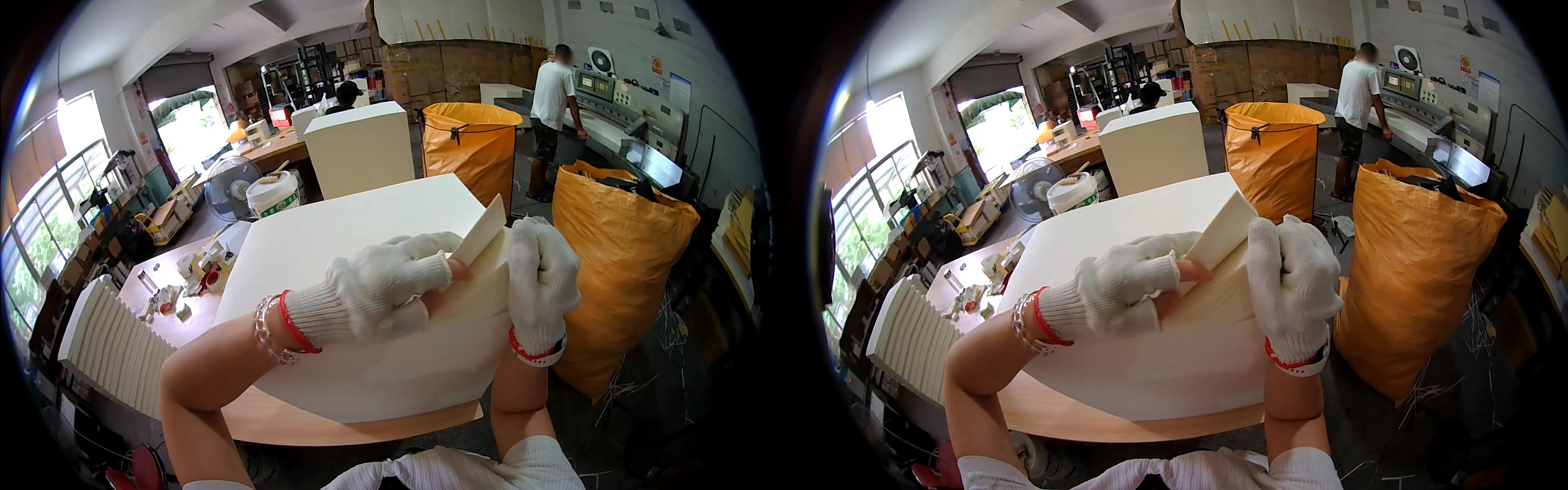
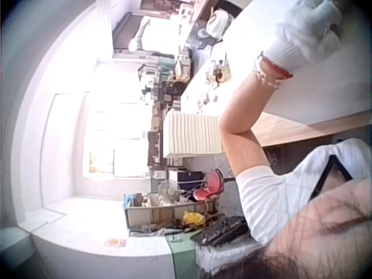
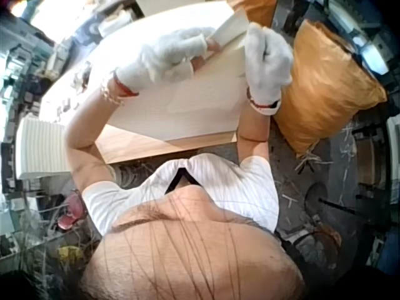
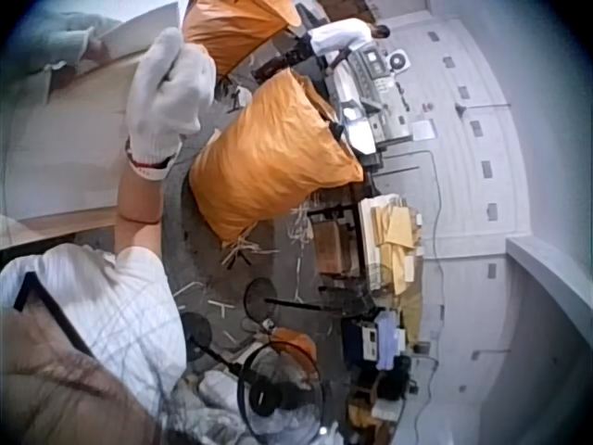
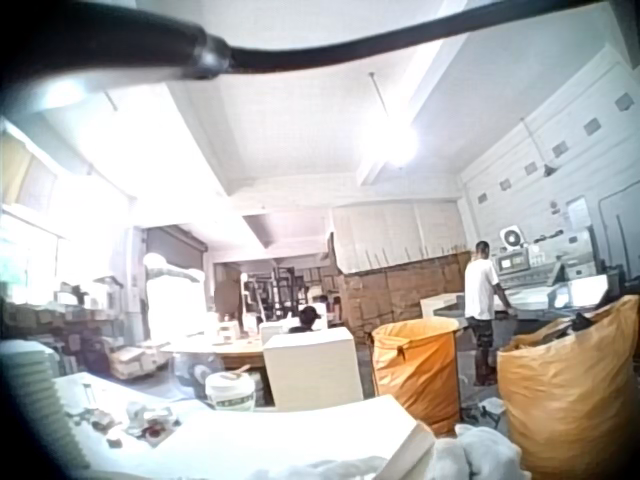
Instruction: The person puts on gloves and separates individual sheets of paper from a large stack, transferring them one by one to a new stack on the table.
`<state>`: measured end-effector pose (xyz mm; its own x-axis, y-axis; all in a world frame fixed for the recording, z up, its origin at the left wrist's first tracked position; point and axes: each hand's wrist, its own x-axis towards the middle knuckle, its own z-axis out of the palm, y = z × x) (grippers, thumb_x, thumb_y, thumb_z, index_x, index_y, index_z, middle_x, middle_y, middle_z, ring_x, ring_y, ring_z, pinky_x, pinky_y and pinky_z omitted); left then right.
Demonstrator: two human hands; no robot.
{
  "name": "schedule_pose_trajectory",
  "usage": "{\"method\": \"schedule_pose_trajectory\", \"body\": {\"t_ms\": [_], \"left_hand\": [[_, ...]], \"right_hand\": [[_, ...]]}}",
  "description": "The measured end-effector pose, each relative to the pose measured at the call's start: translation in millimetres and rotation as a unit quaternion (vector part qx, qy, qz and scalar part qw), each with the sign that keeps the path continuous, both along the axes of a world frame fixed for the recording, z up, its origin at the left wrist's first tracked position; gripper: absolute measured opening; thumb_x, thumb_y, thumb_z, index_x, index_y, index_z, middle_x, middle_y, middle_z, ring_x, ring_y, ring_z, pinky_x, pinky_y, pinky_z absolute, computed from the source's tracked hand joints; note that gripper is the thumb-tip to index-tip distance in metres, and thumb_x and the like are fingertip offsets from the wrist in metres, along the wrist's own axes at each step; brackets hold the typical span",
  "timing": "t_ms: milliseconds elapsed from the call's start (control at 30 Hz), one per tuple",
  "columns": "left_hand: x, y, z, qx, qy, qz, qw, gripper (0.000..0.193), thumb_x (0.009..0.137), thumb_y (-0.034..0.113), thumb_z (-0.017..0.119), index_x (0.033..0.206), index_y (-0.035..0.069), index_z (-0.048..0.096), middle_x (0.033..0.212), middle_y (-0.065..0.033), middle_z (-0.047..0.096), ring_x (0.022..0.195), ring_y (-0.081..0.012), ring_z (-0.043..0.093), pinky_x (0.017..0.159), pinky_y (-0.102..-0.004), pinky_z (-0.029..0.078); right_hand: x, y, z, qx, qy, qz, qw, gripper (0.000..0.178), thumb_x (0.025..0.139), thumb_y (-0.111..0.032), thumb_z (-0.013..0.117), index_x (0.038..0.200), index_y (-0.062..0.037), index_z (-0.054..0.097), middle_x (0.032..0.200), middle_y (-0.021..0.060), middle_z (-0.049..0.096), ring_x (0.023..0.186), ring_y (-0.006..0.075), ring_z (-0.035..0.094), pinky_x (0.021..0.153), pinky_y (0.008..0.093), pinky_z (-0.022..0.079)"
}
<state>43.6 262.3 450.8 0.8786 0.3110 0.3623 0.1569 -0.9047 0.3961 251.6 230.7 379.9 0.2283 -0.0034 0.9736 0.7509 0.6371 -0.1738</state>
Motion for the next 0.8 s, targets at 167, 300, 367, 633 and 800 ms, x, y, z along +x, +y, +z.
{"method": "schedule_pose_trajectory", "body": {"t_ms": [167,300,367,633,800], "left_hand": [[0,-2,-3,0.056,-0.012,0.042,0.997,0.043,0.073,0.012,0.085,0.110,0.007,0.062,0.115,-0.0114,0.062,0.101,-0.0282,0.064,0.084,-0.0361,0.052],[-1,2,-6,0.066,-0.007,0.049,0.997,0.050,0.073,0.012,0.085,0.117,0.009,0.061,0.113,-0.0118,0.061,0.099,-0.0299,0.065,0.082,-0.0350,0.052],[2,4,-10,0.104,-0.048,0.030,0.993,0.051,0.073,0.011,0.084,0.119,0.009,0.062,0.112,-0.0122,0.061,0.095,-0.0302,0.066,0.080,-0.0344,0.053],[2,-5,2,0.039,0.002,0.017,0.999,0.043,0.075,0.006,0.082,0.114,0.007,0.066,0.129,-0.0179,0.057,0.102,-0.0317,0.066,0.083,-0.0354,0.053],[2,-3,1,0.008,-0.004,0.038,0.999,0.039,0.074,0.006,0.084,0.108,0.009,0.066,0.138,-0.0194,0.052,0.115,-0.0338,0.060,0.090,-0.0357,0.051]], "right_hand": [[1,-4,8,-0.053,0.017,0.033,0.998,0.009,0.086,0.007,0.067,0.082,0.0055,0.059,0.067,0.0146,0.056,0.059,0.0266,0.057,0.067,0.0411,0.053],[-5,-7,9,-0.074,0.049,0.011,0.996,0.018,0.088,0.004,0.064,0.072,0.0050,0.056,0.060,0.0127,0.049,0.055,0.0245,0.051,0.066,0.0387,0.051],[-6,-8,12,-0.063,0.047,0.038,0.996,0.020,0.089,0.003,0.063,0.070,0.0046,0.055,0.059,0.0115,0.046,0.053,0.0236,0.048,0.065,0.0375,0.050],[-2,-8,12,-0.117,0.063,0.055,0.990,0.022,0.089,0.003,0.062,0.069,0.0037,0.053,0.058,0.0109,0.044,0.052,0.0253,0.045,0.064,0.0371,0.049],[-2,-8,9,-0.094,0.056,0.052,0.993,0.013,0.090,0.004,0.062,0.078,0.0057,0.059,0.063,0.0123,0.049,0.055,0.0263,0.050,0.066,0.0382,0.051]]}}
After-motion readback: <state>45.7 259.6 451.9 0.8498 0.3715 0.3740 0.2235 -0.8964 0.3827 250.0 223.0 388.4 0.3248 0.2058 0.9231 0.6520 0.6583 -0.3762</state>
